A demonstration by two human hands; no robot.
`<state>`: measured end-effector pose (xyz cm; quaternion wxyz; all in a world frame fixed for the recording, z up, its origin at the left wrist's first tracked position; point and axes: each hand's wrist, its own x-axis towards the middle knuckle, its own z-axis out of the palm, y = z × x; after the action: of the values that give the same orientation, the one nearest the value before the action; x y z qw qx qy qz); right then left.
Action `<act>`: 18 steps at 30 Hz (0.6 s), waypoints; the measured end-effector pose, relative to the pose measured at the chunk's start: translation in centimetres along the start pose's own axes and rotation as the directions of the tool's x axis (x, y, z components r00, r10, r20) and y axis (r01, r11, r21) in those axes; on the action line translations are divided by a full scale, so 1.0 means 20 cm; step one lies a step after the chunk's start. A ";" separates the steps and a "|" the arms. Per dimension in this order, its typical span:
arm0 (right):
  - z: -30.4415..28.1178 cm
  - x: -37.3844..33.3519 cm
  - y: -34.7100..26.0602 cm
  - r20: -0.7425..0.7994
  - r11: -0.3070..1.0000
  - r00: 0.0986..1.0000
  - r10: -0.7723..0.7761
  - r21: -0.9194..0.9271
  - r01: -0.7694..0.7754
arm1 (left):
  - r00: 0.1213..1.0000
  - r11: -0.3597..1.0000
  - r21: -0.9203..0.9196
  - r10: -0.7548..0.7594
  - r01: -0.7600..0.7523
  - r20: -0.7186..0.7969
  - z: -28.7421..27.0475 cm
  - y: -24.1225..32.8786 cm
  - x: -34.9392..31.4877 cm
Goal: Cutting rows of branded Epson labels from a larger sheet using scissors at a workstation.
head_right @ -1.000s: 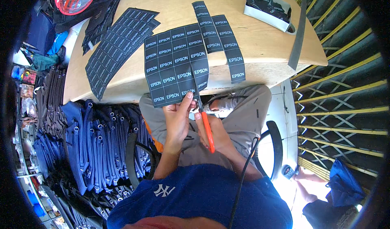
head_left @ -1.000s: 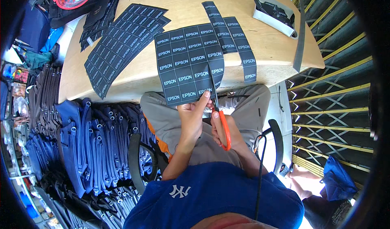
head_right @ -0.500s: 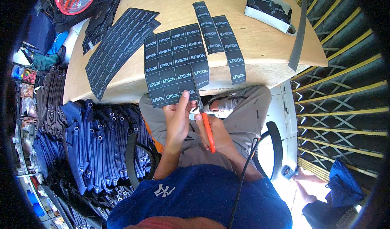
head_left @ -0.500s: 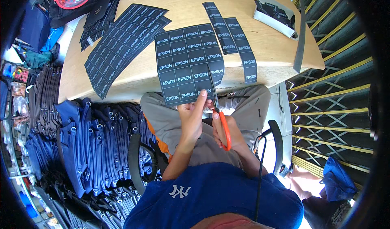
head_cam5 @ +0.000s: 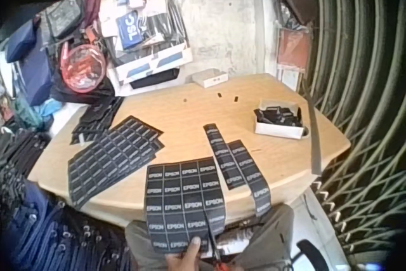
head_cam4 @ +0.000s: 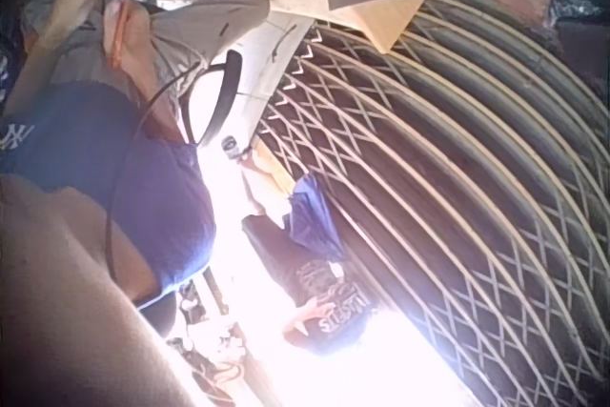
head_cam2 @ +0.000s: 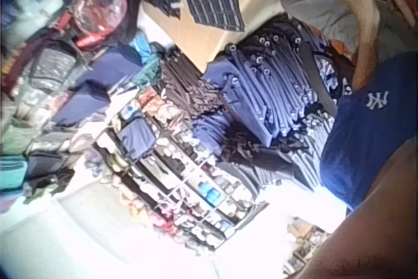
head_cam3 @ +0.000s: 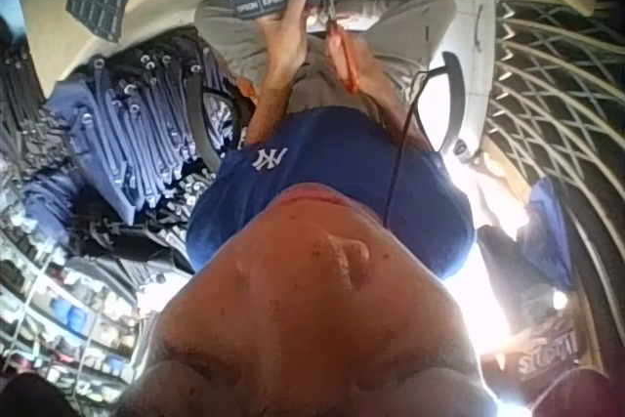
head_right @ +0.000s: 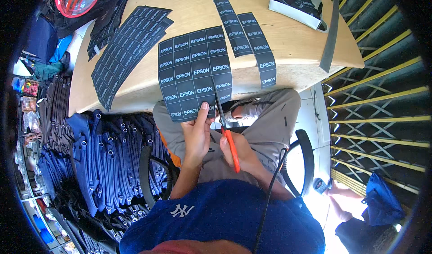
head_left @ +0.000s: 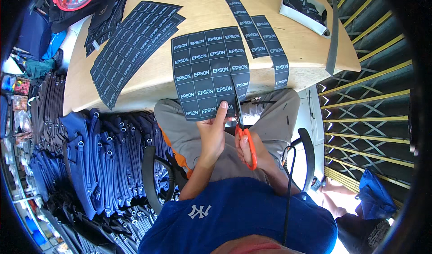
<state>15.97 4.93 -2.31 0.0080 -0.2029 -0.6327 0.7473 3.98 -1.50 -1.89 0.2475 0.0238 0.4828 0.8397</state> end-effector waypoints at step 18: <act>0.03 0.04 0.02 -0.046 0.994 0.994 -0.103 0.031 0.104 | 0.997 0.997 -0.006 -0.082 0.081 -0.003 -0.02 -0.04 -0.07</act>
<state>15.18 4.59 -2.81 0.0642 -0.1863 -0.6294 0.7517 5.33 -2.01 -2.43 0.2808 0.0017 0.4811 0.8305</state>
